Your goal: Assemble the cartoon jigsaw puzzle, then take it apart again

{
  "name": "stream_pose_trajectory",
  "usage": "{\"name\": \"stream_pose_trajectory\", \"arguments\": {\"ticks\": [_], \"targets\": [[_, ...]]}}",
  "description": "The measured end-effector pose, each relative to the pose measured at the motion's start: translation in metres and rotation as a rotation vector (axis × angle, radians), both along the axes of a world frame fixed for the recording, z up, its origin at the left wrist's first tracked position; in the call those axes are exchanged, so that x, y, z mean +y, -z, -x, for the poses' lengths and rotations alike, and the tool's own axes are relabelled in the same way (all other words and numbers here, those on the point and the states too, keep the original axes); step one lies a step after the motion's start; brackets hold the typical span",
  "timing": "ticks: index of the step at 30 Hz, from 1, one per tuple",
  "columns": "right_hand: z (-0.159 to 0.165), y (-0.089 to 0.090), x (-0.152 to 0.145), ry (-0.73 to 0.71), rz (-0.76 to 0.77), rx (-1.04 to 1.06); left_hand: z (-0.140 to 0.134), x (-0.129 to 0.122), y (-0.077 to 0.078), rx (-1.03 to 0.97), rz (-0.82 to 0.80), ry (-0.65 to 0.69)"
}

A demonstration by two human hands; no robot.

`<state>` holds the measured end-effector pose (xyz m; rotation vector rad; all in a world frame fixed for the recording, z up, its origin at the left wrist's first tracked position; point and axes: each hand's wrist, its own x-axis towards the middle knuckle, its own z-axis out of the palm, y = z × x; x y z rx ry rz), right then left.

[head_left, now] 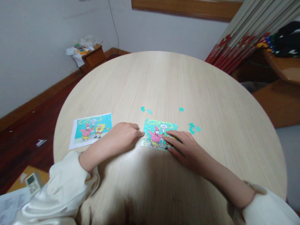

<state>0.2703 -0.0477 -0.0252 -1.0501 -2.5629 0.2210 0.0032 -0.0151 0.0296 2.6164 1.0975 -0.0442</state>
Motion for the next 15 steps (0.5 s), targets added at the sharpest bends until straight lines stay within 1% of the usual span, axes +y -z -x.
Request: {"name": "stream_pose_trajectory", "arguments": {"ticks": [3, 8, 11, 15], "targets": [[0.0003, -0.0004, -0.0001, -0.003, -0.002, -0.003, -0.0026, 0.0011, -0.0012, 0.071, 0.020, -0.010], [-0.0001, 0.0003, -0.0004, 0.008, 0.003, -0.006, -0.0052, 0.0036, 0.0010, -0.012, -0.023, -0.027], [-0.0003, 0.0012, -0.0005, -0.001, -0.007, -0.001, -0.0046, 0.0057, 0.0032, -0.019, -0.042, -0.024], [0.0006, 0.0007, -0.0007, 0.002, -0.020, -0.003, -0.0022, 0.0091, 0.0063, -0.064, -0.073, -0.091]]}}
